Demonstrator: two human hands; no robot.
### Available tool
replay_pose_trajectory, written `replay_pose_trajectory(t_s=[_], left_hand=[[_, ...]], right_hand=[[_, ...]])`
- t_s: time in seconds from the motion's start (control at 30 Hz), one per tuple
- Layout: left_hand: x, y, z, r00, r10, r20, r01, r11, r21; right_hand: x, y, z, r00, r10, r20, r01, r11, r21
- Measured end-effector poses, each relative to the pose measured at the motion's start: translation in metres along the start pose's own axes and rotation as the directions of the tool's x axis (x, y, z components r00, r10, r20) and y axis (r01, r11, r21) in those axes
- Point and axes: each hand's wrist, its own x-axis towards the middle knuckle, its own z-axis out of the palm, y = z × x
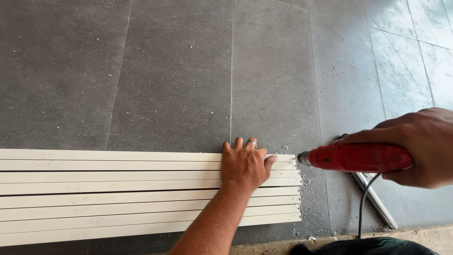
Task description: The person uses a red corded drill to make holes in a stack of white plastic strips placed on a tiled floor. They hold the stack with their left hand and operate the drill with their right hand. After drilling, they remove the drill bit and select a new one from a collection on a wooden board.
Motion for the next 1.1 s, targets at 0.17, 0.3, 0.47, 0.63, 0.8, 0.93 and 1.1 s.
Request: replay_pose_trajectory(t_s=[0.17,0.3,0.47,0.63,0.8,0.93,1.1], left_hand=[[0.002,0.002,0.001,0.997,0.009,-0.079,-0.007,1.0,0.03],[-0.001,0.002,0.002,1.0,-0.013,-0.013,0.014,1.0,0.018],[0.0,0.003,0.001,0.995,-0.012,-0.097,0.013,1.0,0.013],[0.0,0.001,-0.001,0.999,-0.039,0.022,0.039,0.999,0.015],[-0.002,0.001,-0.002,0.993,-0.021,-0.119,0.024,0.999,0.03],[-0.002,0.001,-0.003,0.998,-0.028,-0.063,0.031,0.999,0.043],[-0.002,0.002,-0.004,0.998,-0.039,-0.054,0.042,0.998,0.053]], right_hand=[[-0.006,-0.001,-0.006,0.998,-0.035,0.051,0.04,0.993,-0.107],[-0.011,-0.006,-0.019,0.996,-0.048,0.071,0.054,0.994,-0.094],[-0.014,-0.019,-0.031,0.998,-0.064,0.023,0.065,0.998,-0.025],[-0.015,-0.027,-0.034,0.997,-0.072,0.04,0.074,0.996,-0.058],[-0.022,-0.028,-0.034,0.997,-0.079,0.003,0.079,0.997,-0.023],[-0.026,-0.027,-0.031,0.992,-0.121,-0.02,0.121,0.993,-0.012],[-0.023,-0.015,-0.024,0.983,-0.179,-0.05,0.175,0.982,-0.071]])
